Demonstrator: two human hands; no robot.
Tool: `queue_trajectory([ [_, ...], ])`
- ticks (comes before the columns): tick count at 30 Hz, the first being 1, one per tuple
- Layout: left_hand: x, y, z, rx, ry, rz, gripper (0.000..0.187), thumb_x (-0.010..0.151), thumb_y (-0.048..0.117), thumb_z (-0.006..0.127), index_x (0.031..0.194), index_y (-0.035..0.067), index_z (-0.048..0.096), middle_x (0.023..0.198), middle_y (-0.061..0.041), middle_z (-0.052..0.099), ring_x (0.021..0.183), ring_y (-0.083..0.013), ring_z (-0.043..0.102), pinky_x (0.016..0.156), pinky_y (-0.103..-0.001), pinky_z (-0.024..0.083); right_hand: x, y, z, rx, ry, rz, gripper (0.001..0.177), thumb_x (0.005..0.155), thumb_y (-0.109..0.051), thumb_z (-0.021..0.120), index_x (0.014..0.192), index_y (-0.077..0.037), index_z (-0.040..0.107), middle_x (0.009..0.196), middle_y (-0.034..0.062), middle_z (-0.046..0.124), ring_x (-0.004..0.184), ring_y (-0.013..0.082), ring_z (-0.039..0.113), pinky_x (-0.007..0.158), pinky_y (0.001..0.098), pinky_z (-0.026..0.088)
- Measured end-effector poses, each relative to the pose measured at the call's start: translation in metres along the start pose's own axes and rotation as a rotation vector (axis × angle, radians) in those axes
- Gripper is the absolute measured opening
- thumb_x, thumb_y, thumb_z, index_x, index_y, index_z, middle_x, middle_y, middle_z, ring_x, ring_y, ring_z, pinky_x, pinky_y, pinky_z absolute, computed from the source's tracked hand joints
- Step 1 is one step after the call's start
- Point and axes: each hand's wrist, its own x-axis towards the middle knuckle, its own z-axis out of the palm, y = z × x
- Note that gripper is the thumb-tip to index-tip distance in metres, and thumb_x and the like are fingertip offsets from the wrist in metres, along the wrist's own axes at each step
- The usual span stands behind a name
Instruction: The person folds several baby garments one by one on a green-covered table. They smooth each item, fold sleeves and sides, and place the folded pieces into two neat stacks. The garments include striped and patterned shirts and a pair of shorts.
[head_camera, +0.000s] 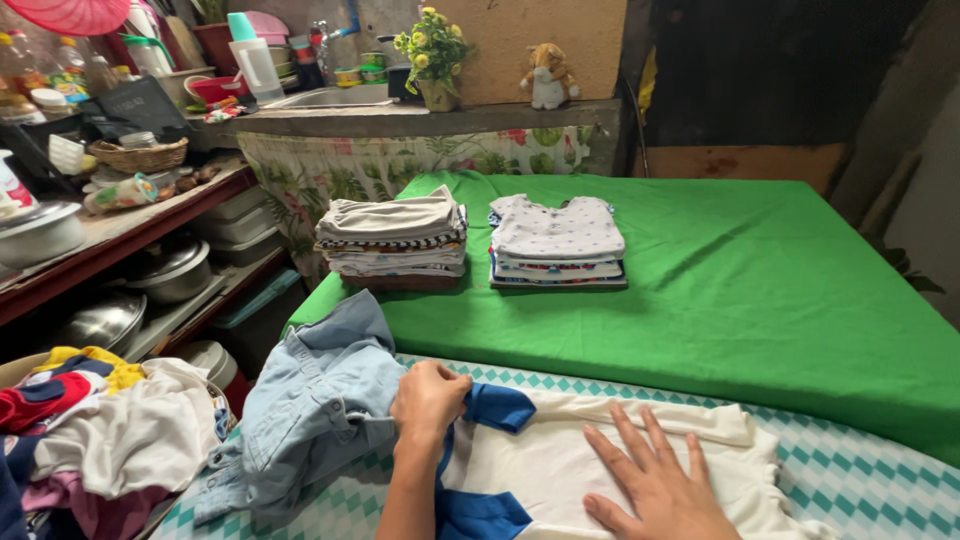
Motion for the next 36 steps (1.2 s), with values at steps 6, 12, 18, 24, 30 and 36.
queue_trajectory([
  [6, 0.005, 0.002, -0.003, -0.001, -0.029, -0.037, 0.034, 0.087, 0.046, 0.069, 0.092, 0.015, 0.081, 0.08, -0.004, 0.081, 0.091, -0.0251, 0.076, 0.085, -0.041, 0.057, 0.055, -0.032, 0.0, 0.72, -0.419, 0.424, 0.042, 0.083, -0.033, 0.073, 0.122, -0.017, 0.069, 0.133, 0.0072, 0.06, 0.116, 0.0232, 0.065, 0.097, 0.0396, 0.053],
  [12, 0.021, 0.003, -0.004, 0.078, -0.041, 0.267, 0.025, 0.076, 0.013, 0.07, 0.094, 0.023, 0.084, 0.082, -0.01, 0.076, 0.084, -0.026, 0.077, 0.078, -0.038, 0.059, 0.112, -0.073, 0.024, 0.743, -0.197, 0.345, 0.021, 0.075, -0.016, 0.079, 0.091, -0.005, 0.07, 0.092, 0.0117, 0.064, 0.09, 0.0327, 0.065, 0.077, 0.0431, 0.053],
  [18, 0.022, -0.002, -0.012, 0.01, -0.153, 0.431, 0.025, 0.075, 0.003, 0.068, 0.087, 0.018, 0.083, 0.079, -0.011, 0.078, 0.075, -0.0244, 0.077, 0.074, -0.036, 0.06, 0.113, -0.074, 0.028, 0.754, -0.19, 0.404, 0.012, 0.075, -0.004, 0.073, 0.085, -0.007, 0.066, 0.086, 0.0081, 0.065, 0.085, 0.0285, 0.065, 0.075, 0.0397, 0.053],
  [24, 0.012, -0.003, -0.006, -0.069, 0.045, 0.365, 0.021, 0.072, -0.002, 0.067, 0.078, 0.011, 0.082, 0.084, -0.016, 0.075, 0.081, -0.0317, 0.075, 0.079, -0.039, 0.059, 0.108, -0.064, 0.024, 0.832, -0.224, 0.306, 0.02, 0.07, -0.002, 0.074, 0.088, -0.006, 0.066, 0.087, 0.008, 0.063, 0.086, 0.0297, 0.063, 0.077, 0.0407, 0.051],
  [30, 0.011, -0.014, -0.004, -0.022, 0.154, 0.487, 0.011, 0.079, 0.003, 0.066, 0.08, 0.003, 0.078, 0.085, -0.023, 0.073, 0.087, -0.0381, 0.072, 0.081, -0.045, 0.056, 0.116, -0.065, 0.009, 0.817, -0.281, 0.243, 0.035, 0.073, -0.005, 0.075, 0.108, -0.008, 0.072, 0.097, 0.0077, 0.063, 0.098, 0.0292, 0.059, 0.086, 0.042, 0.047],
  [36, 0.006, -0.011, 0.007, 0.173, 0.076, 0.432, 0.031, 0.077, 0.031, 0.081, 0.093, 0.004, 0.075, 0.106, -0.021, 0.069, 0.098, -0.0395, 0.067, 0.083, -0.05, 0.053, 0.109, -0.079, 0.007, 0.749, -0.292, 0.156, 0.036, 0.08, -0.014, 0.076, 0.114, -0.005, 0.069, 0.114, 0.0128, 0.061, 0.111, 0.034, 0.056, 0.093, 0.0497, 0.042],
])
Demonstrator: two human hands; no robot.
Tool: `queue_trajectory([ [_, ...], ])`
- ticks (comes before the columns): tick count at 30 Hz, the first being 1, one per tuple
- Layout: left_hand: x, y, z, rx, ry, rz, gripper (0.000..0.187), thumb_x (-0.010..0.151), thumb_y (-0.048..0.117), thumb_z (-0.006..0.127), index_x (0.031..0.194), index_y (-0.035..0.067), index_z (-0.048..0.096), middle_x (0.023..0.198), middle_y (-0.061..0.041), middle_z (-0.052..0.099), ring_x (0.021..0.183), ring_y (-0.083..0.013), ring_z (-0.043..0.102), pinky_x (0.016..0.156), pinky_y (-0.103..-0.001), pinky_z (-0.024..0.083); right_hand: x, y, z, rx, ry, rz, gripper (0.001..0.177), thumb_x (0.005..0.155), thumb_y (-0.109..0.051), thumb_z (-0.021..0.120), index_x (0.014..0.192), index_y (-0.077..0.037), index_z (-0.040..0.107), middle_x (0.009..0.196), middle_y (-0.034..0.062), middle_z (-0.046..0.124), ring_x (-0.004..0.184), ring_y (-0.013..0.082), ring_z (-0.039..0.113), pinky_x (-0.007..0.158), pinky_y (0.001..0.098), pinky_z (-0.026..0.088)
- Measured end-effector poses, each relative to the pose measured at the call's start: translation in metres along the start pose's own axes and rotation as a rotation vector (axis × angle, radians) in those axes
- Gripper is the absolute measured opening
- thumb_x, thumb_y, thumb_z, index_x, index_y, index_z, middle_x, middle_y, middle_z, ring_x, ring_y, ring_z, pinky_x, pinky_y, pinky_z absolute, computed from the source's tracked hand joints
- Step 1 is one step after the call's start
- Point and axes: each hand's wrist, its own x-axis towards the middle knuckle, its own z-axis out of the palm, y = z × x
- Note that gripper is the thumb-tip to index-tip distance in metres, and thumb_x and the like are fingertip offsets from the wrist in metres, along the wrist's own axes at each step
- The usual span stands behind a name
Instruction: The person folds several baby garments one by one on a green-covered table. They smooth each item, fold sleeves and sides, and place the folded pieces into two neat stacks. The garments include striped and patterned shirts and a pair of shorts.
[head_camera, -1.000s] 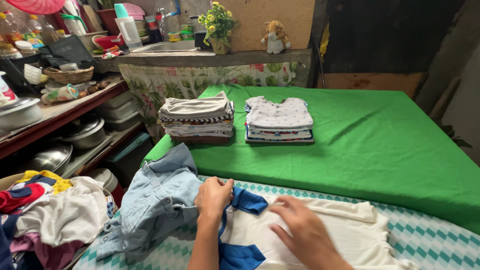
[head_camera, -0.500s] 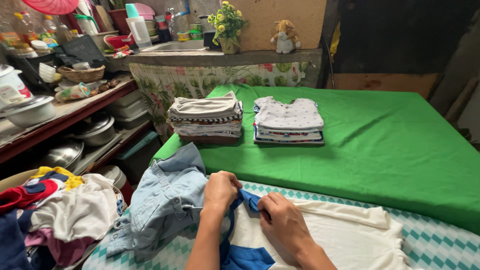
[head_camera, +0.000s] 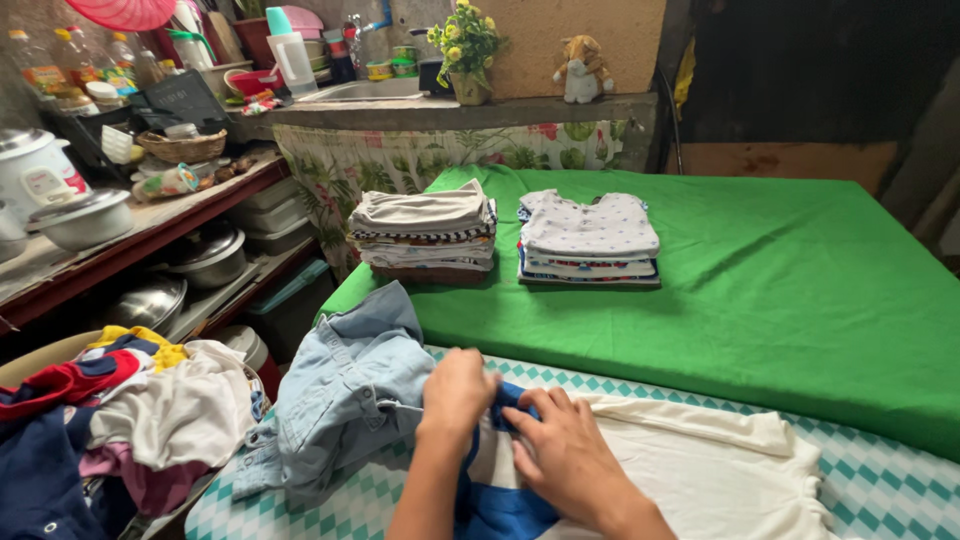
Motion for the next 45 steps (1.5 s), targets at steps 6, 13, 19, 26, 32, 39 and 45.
queue_trajectory([
  [6, 0.003, -0.002, 0.006, 0.043, -0.164, -0.037, 0.036, 0.075, 0.04, 0.085, 0.088, 0.007, 0.076, 0.105, -0.017, 0.07, 0.102, -0.0362, 0.066, 0.089, -0.047, 0.053, -0.044, -0.008, 0.08, 0.093, -0.022, 0.025, 0.031, 0.082, -0.029, 0.081, 0.107, -0.012, 0.072, 0.107, 0.0107, 0.06, 0.099, 0.031, 0.064, 0.078, 0.0436, 0.055],
  [13, 0.013, -0.015, 0.003, -0.498, -0.331, -0.177, 0.037, 0.079, 0.035, 0.083, 0.081, 0.003, 0.065, 0.072, -0.006, 0.068, 0.063, -0.0192, 0.068, 0.058, -0.035, 0.056, -0.064, -0.006, 0.112, 0.057, 0.031, 0.041, 0.037, 0.071, -0.016, 0.076, 0.107, -0.011, 0.066, 0.097, 0.0105, 0.06, 0.094, 0.0303, 0.068, 0.073, 0.0429, 0.058],
  [19, 0.021, 0.016, -0.009, -1.135, -0.51, -0.088, 0.032, 0.085, 0.033, 0.081, 0.091, 0.005, 0.066, 0.079, 0.0, 0.067, 0.059, -0.0079, 0.061, 0.053, -0.025, 0.052, -0.065, -0.022, 0.037, 0.289, 0.363, 0.229, 0.044, 0.065, -0.005, 0.071, 0.108, -0.011, 0.068, 0.094, 0.0111, 0.067, 0.088, 0.032, 0.074, 0.075, 0.0361, 0.061],
  [26, 0.027, 0.127, 0.009, -1.186, -0.574, 0.058, 0.032, 0.084, 0.033, 0.081, 0.091, 0.006, 0.064, 0.079, -0.001, 0.064, 0.059, -0.0077, 0.063, 0.053, -0.023, 0.055, -0.126, 0.022, -0.033, 0.528, 0.321, 0.795, 0.055, 0.063, -0.008, 0.072, 0.117, -0.016, 0.064, 0.1, 0.0049, 0.075, 0.093, 0.0154, 0.08, 0.075, 0.0339, 0.066],
  [32, 0.023, 0.244, 0.089, -1.168, -0.703, 0.189, 0.035, 0.083, 0.03, 0.082, 0.09, 0.001, 0.064, 0.076, -0.004, 0.062, 0.059, -0.012, 0.063, 0.051, -0.028, 0.06, -0.251, 0.118, -0.058, 0.282, 0.52, 1.071, 0.073, 0.064, -0.016, 0.087, 0.132, -0.014, 0.061, 0.088, 0.0076, 0.077, 0.066, 0.0204, 0.076, 0.062, 0.0362, 0.062],
  [39, -0.011, 0.307, 0.165, -0.991, -0.662, 0.442, 0.038, 0.086, 0.03, 0.082, 0.105, 0.0, 0.068, 0.094, -0.01, 0.071, 0.08, -0.0171, 0.069, 0.069, -0.034, 0.058, -0.36, 0.183, -0.105, -0.495, 0.4, 1.086, 0.084, 0.054, -0.03, 0.093, 0.13, -0.012, 0.062, 0.101, 0.0132, 0.075, 0.094, 0.025, 0.073, 0.09, 0.0418, 0.056],
  [45, 0.003, 0.241, 0.124, -0.382, -0.376, 0.515, 0.034, 0.079, 0.032, 0.079, 0.105, 0.01, 0.076, 0.108, -0.016, 0.076, 0.096, -0.032, 0.072, 0.083, -0.042, 0.057, -0.311, 0.145, -0.077, -0.599, 0.535, 0.679, 0.071, 0.048, -0.033, 0.087, 0.115, -0.017, 0.068, 0.098, 0.0106, 0.062, 0.093, 0.026, 0.064, 0.083, 0.0427, 0.052],
])
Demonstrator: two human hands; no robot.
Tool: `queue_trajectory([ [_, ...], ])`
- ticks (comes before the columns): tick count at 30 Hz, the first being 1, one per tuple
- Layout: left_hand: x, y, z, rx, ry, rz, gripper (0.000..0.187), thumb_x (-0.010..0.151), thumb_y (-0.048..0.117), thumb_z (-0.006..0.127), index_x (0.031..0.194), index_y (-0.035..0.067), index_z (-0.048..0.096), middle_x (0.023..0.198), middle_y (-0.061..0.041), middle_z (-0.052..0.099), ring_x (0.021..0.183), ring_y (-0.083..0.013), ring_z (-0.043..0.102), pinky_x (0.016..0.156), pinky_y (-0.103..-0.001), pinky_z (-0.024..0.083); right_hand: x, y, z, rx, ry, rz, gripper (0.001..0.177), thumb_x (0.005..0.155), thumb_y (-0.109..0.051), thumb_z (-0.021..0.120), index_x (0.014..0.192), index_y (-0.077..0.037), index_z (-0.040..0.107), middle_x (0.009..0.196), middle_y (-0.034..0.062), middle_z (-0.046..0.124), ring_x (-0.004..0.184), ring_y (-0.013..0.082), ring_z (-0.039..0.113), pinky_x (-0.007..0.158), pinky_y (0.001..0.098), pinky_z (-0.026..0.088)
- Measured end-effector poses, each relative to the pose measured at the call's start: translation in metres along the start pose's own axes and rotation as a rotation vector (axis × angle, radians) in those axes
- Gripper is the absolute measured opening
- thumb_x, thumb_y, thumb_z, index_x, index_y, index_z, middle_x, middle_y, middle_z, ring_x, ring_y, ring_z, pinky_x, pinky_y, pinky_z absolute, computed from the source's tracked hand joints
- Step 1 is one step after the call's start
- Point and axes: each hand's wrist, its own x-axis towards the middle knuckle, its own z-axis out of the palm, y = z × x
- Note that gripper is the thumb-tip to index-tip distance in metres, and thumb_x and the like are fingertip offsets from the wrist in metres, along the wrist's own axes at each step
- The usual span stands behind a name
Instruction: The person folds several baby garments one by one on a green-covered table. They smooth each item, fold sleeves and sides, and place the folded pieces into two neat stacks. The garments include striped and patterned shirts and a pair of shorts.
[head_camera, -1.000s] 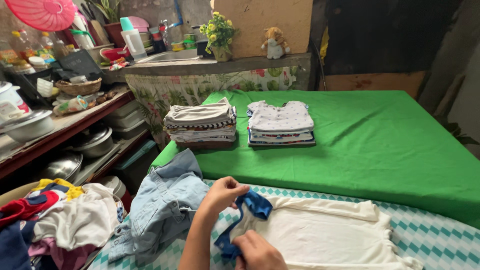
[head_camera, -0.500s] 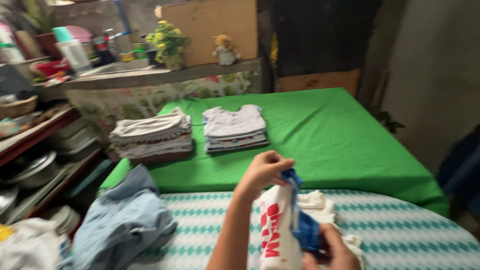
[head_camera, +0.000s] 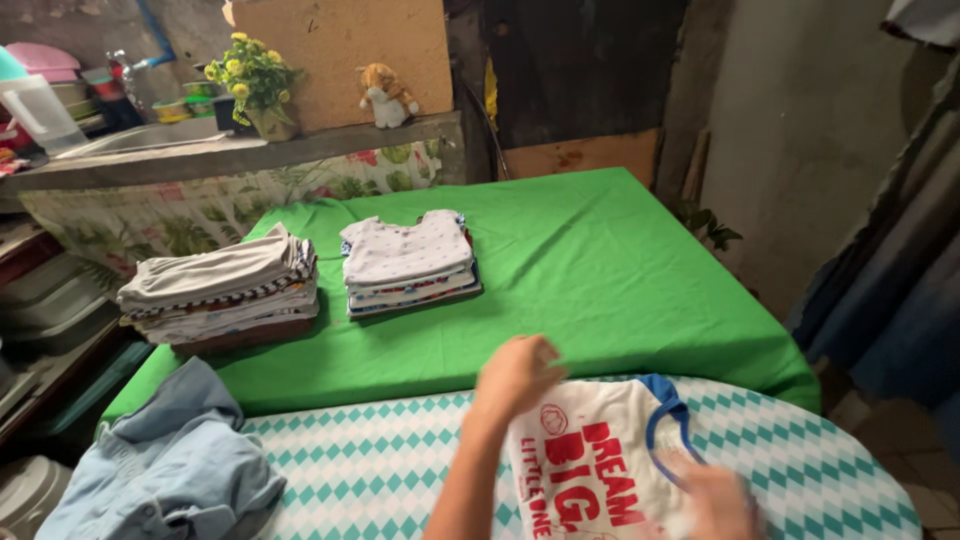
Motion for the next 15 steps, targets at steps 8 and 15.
queue_trajectory([
  [8, -0.052, -0.036, -0.036, 0.029, 0.042, -0.169, 0.025, 0.072, 0.023, 0.076, 0.091, 0.006, 0.077, 0.088, -0.018, 0.072, 0.084, -0.0362, 0.071, 0.074, -0.045, 0.056, 0.0, -0.125, 0.046, 0.342, -0.086, -0.441, 0.024, 0.056, -0.012, 0.075, 0.079, -0.019, 0.072, 0.072, 0.0015, 0.049, 0.065, 0.0211, 0.065, 0.054, 0.035, 0.053],
  [15, -0.194, -0.15, -0.104, 0.054, -0.04, -0.648, 0.028, 0.073, 0.03, 0.081, 0.082, 0.005, 0.074, 0.072, -0.013, 0.073, 0.069, -0.0235, 0.071, 0.068, -0.039, 0.056, -0.018, -0.112, 0.062, 0.395, -0.346, -0.357, 0.014, 0.066, -0.021, 0.077, 0.079, -0.023, 0.075, 0.068, -0.0009, 0.06, 0.064, 0.0123, 0.068, 0.055, 0.0316, 0.053],
])
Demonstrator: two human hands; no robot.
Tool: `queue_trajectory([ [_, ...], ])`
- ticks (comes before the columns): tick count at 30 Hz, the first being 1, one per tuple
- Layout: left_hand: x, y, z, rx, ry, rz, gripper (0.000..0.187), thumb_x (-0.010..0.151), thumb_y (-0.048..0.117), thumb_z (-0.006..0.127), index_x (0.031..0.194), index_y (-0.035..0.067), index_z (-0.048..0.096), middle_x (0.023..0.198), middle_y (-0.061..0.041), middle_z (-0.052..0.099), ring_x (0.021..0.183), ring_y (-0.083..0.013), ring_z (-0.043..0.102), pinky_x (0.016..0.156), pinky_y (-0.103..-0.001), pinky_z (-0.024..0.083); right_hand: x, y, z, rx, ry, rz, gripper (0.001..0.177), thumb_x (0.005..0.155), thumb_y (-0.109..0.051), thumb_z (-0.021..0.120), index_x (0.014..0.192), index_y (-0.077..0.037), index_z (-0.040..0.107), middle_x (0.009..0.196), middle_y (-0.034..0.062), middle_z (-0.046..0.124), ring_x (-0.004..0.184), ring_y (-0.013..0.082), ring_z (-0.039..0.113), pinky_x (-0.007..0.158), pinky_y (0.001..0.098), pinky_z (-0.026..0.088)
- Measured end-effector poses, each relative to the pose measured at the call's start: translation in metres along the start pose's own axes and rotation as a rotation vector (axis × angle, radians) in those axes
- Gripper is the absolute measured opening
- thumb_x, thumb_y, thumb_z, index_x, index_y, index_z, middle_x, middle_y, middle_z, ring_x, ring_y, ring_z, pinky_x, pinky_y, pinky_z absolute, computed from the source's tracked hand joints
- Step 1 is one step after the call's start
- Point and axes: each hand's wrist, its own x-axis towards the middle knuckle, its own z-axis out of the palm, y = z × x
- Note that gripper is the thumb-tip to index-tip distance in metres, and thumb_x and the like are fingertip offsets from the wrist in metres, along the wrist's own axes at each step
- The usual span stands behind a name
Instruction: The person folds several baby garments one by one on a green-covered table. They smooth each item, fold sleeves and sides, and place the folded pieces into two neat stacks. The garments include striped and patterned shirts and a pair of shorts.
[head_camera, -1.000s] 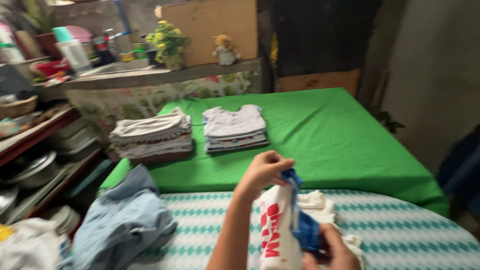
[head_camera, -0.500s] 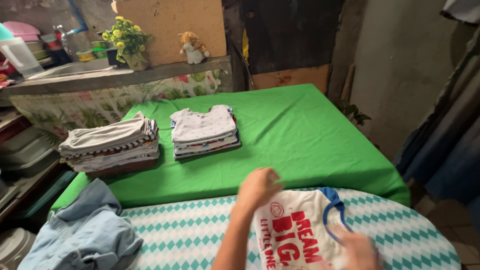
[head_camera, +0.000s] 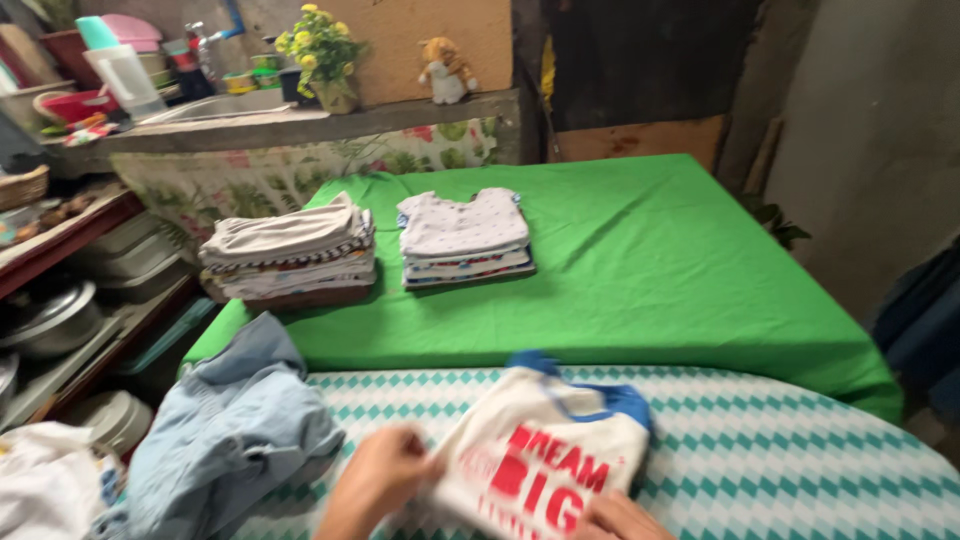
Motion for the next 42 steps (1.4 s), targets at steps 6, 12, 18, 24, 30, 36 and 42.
queue_trajectory([
  [6, -0.044, -0.074, 0.002, 0.0, -0.354, 0.255, 0.025, 0.076, 0.034, 0.081, 0.083, 0.01, 0.082, 0.074, -0.005, 0.079, 0.075, -0.0109, 0.075, 0.074, -0.028, 0.057, 0.015, 0.008, -0.014, 0.282, -0.307, 0.475, 0.014, 0.078, -0.027, 0.074, 0.088, -0.019, 0.079, 0.074, 0.0002, 0.07, 0.065, 0.0115, 0.069, 0.06, 0.0309, 0.056],
  [12, -0.041, 0.027, -0.024, -0.225, 0.093, -0.031, 0.041, 0.075, 0.045, 0.082, 0.082, 0.005, 0.077, 0.068, -0.011, 0.077, 0.062, -0.0212, 0.074, 0.062, -0.034, 0.056, 0.059, 0.012, -0.1, 0.44, -0.248, 0.942, 0.023, 0.091, -0.033, 0.073, 0.093, -0.012, 0.08, 0.077, 0.0058, 0.077, 0.066, 0.0138, 0.069, 0.065, 0.0322, 0.057],
  [18, -0.013, 0.086, -0.016, -0.092, 0.181, -0.021, 0.037, 0.077, 0.042, 0.082, 0.092, 0.009, 0.082, 0.086, -0.008, 0.078, 0.078, -0.0208, 0.072, 0.071, -0.034, 0.054, 0.108, -0.027, -0.088, 0.208, -0.145, 0.972, 0.03, 0.086, -0.033, 0.079, 0.09, -0.004, 0.076, 0.076, 0.0071, 0.076, 0.068, 0.0167, 0.069, 0.067, 0.0321, 0.055],
  [24, 0.017, 0.071, 0.0, -0.766, 0.124, 0.215, 0.031, 0.076, 0.026, 0.083, 0.095, 0.001, 0.078, 0.087, -0.015, 0.079, 0.073, -0.0222, 0.075, 0.068, -0.035, 0.054, 0.117, -0.049, -0.085, 0.213, 0.164, 0.804, 0.026, 0.084, -0.027, 0.077, 0.09, -0.003, 0.07, 0.076, 0.0083, 0.073, 0.068, 0.0195, 0.071, 0.067, 0.0348, 0.056],
  [30, -0.025, 0.064, -0.013, -0.263, 0.263, -0.034, 0.04, 0.079, 0.046, 0.077, 0.093, 0.009, 0.074, 0.081, -0.009, 0.075, 0.076, -0.0252, 0.074, 0.071, -0.038, 0.056, 0.111, -0.041, -0.076, 0.158, 0.047, 0.867, 0.031, 0.084, -0.034, 0.076, 0.097, -0.007, 0.069, 0.084, 0.0073, 0.077, 0.075, 0.0226, 0.073, 0.07, 0.0379, 0.057],
  [36, -0.091, 0.067, -0.01, -0.128, 0.222, -0.093, 0.038, 0.078, 0.048, 0.075, 0.081, 0.011, 0.072, 0.077, -0.006, 0.076, 0.079, -0.0267, 0.073, 0.072, -0.042, 0.055, 0.074, -0.028, -0.077, 0.152, -0.117, 0.982, 0.036, 0.083, -0.043, 0.077, 0.096, -0.01, 0.072, 0.083, 0.0079, 0.074, 0.08, 0.0216, 0.072, 0.076, 0.0353, 0.058],
  [42, -0.103, 0.072, -0.007, -0.277, 0.464, -0.015, 0.018, 0.079, 0.033, 0.072, 0.086, 0.016, 0.072, 0.081, -0.002, 0.072, 0.072, -0.0262, 0.073, 0.068, -0.042, 0.055, 0.083, -0.048, -0.083, -0.031, -0.168, 0.973, 0.034, 0.082, -0.041, 0.078, 0.088, -0.008, 0.071, 0.078, 0.0062, 0.074, 0.078, 0.0224, 0.072, 0.074, 0.0369, 0.058],
])
